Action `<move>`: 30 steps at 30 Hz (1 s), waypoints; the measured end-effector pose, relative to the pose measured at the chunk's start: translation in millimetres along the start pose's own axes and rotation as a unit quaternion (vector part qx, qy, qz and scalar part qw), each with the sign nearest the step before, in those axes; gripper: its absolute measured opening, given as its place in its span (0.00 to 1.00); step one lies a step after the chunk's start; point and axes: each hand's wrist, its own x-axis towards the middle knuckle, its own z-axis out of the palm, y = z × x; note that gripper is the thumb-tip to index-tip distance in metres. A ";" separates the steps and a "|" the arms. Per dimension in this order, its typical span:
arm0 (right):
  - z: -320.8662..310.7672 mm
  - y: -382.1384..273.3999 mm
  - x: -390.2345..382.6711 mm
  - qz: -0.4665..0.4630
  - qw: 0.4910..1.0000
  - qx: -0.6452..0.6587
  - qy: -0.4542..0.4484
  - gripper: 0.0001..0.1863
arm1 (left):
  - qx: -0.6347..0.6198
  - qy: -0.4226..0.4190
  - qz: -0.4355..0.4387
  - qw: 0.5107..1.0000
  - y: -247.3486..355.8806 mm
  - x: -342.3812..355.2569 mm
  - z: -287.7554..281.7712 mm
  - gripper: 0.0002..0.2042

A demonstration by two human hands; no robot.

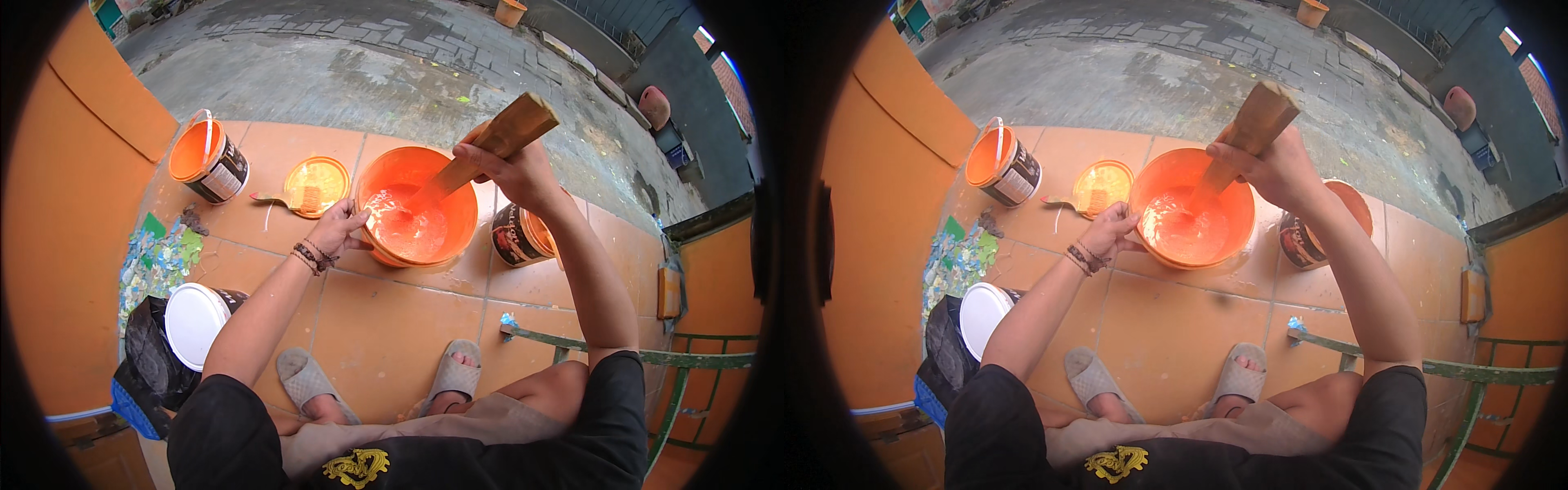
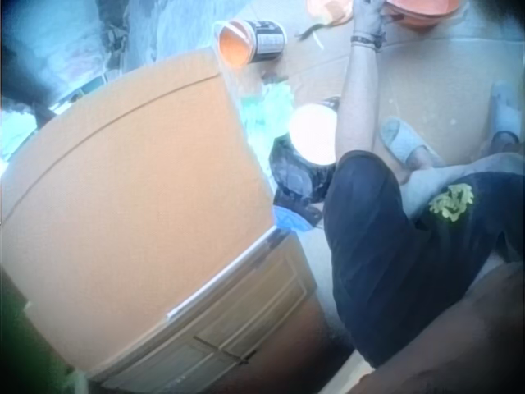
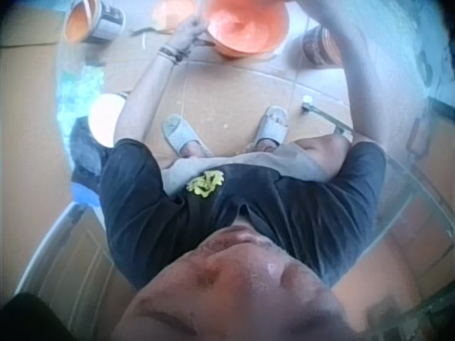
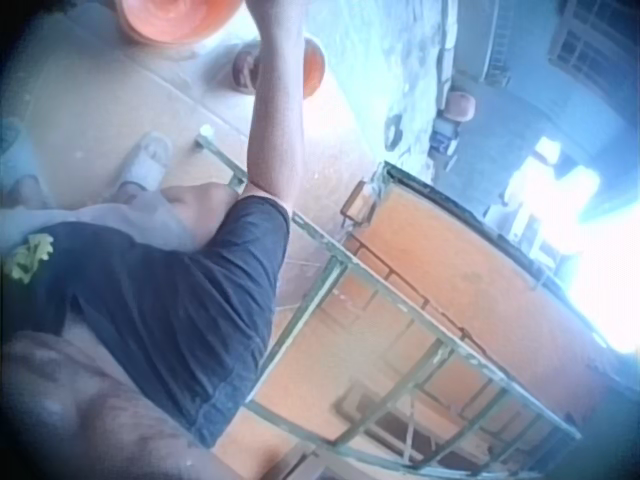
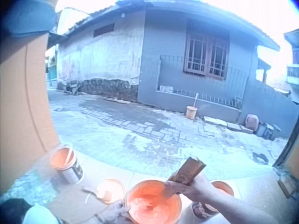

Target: The person sits on the floor and mixes orange paint in a bucket using a wooden stick. They transfer some paint into a smaller container and continue stirring the mixture thoroughly.

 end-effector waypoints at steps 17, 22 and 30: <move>83.8 36.5 45.3 -0.123 0.991 -0.048 -0.007 0.11 | 0.013 -0.018 -0.058 0.998 -25.6 5.2 -35.4 0.15; 86.2 30.2 20.9 -0.099 0.992 -0.066 -0.050 0.13 | 0.126 0.006 -0.094 0.988 -11.2 8.2 -41.0 0.14; 50.0 22.7 -17.3 0.021 0.993 -0.017 -0.114 0.12 | 0.216 0.019 -0.101 0.971 5.7 18.0 -47.0 0.15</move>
